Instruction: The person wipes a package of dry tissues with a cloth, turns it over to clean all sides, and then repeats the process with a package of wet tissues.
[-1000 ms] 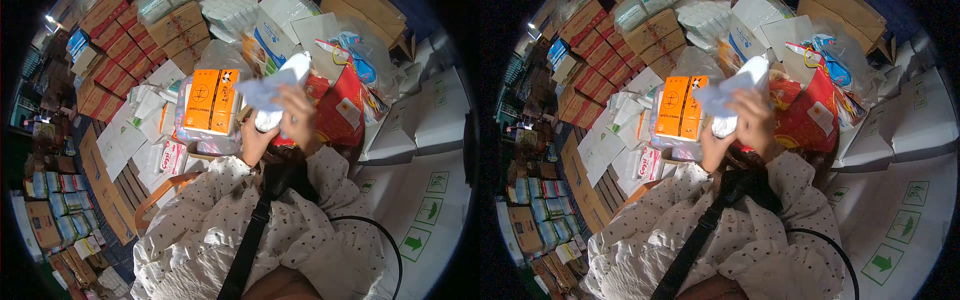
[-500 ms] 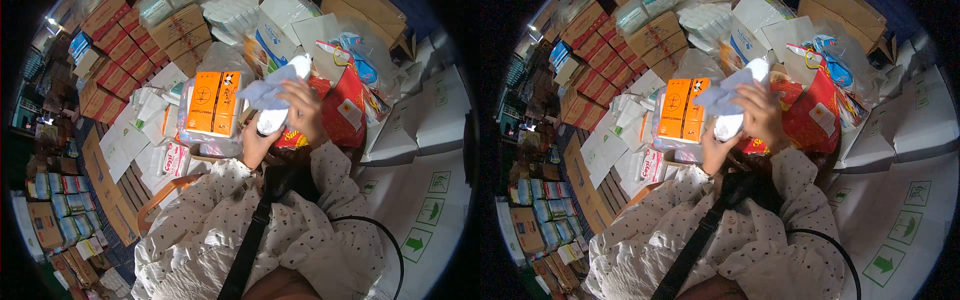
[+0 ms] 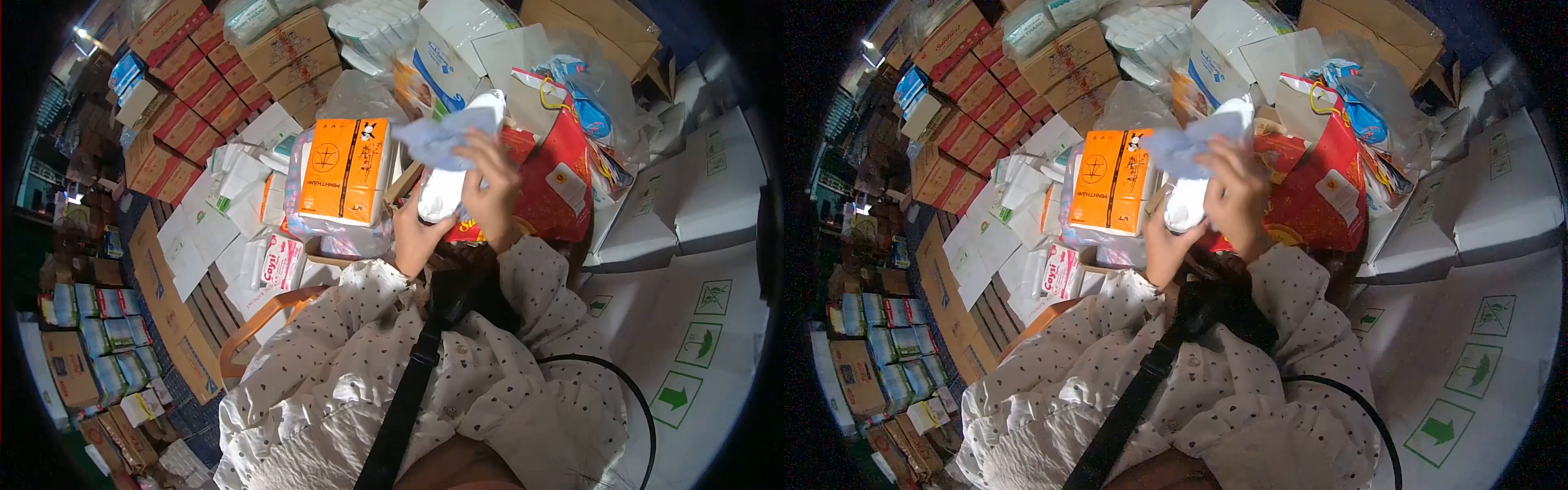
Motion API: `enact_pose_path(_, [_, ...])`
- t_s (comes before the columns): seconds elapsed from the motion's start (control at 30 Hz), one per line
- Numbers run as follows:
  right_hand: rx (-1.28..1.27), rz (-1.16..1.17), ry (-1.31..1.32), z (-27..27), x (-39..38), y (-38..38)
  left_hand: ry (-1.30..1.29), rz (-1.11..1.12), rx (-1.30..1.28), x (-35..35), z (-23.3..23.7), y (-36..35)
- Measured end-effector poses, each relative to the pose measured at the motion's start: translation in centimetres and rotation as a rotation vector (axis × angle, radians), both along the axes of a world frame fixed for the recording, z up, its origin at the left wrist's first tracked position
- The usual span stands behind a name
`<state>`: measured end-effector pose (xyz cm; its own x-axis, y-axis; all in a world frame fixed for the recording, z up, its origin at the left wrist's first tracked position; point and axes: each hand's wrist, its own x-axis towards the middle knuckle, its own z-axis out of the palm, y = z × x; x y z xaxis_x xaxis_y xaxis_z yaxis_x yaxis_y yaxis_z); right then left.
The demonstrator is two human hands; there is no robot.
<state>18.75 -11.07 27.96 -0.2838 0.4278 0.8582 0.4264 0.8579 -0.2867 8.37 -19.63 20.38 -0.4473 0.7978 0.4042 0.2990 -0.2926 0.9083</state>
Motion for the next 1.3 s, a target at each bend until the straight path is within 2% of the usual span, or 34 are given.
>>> enact_pose_path(0.1, [-0.118,0.09,-0.038,-0.4,-0.5,-3.6,-0.065,-0.018,-0.053,-0.3,-0.9,0.0])
enact_pose_path(0.17, [-0.179,0.147,-0.039,-0.7,-0.3,-5.0,-0.066,0.026,0.106,-0.3,-2.8,0.3])
enact_pose_path(0.2, [-0.215,0.236,-0.064,-1.0,-0.2,-5.4,0.07,0.022,-0.03,-0.7,-4.8,0.1])
enact_pose_path(0.23, [-0.251,0.325,-0.09,-1.2,-0.1,-5.6,0.073,0.022,-0.029,-0.9,-4.4,0.3])
enact_pose_path(0.3, [-0.222,0.356,-0.125,-1.0,0.1,-4.9,0.574,0.11,0.067,-1.4,-3.6,0.7])
enact_pose_path(0.33, [-0.178,0.345,-0.133,-0.9,0.0,-4.3,0.575,0.11,0.068,-1.2,-3.3,0.7])
enact_pose_path(0.4, [-0.123,0.293,-0.128,-0.6,-0.2,-2.6,-0.125,-0.005,0.084,-0.6,-1.0,0.3])
enact_pose_path(0.5, [-0.033,0.223,-0.106,-0.1,0.0,1.7,-0.073,-0.041,-0.045,-0.7,0.1,0.2])
enact_pose_path(0.57, [0.146,0.085,-0.014,0.2,0.0,4.3,-0.012,0.016,-0.021,-0.3,0.6,0.2])
enact_pose_path(0.67, [0.07,-0.048,-0.132,1.6,0.4,6.2,0.047,0.013,-0.019,-0.3,0.6,0.2])
enact_pose_path(0.8, [0.092,-0.03,-0.087,0.7,0.0,4.6,0.002,-0.014,-0.024,-0.3,0.3,0.3])
enact_pose_path(0.87, [0.05,0.094,-0.031,0.2,-0.1,2.4,0.001,0.025,-0.009,-0.3,1.0,0.2])
enact_pose_path(1.03, [-0.129,0.234,-0.077,-1.3,-0.3,-3.6,0.062,0.046,-0.001,-0.7,-2.5,0.2])
enact_pose_path(1.1, [-0.163,0.285,-0.074,-1.6,0.0,-4.9,0.371,0.087,-0.07,-0.8,-8.2,0.5])
enact_pose_path(1.13, [-0.183,0.34,-0.124,-1.4,0.3,-5.4,0.433,0.074,0.012,-1.0,-12.0,1.9])
enact_pose_path(1.17, [-0.203,0.393,-0.174,-1.4,0.4,-5.6,0.435,0.07,0.011,-0.8,-11.6,1.8])
enact_pose_path(1.23, [-0.152,0.401,-0.181,-1.3,0.6,-4.0,0.0,-0.08,0.034,-0.7,-10.1,1.5])
enact_pose_path(1.3, [-0.048,0.327,-0.161,-0.8,0.7,-2.2,0.034,-0.034,0.0,-0.5,-2.8,0.2])
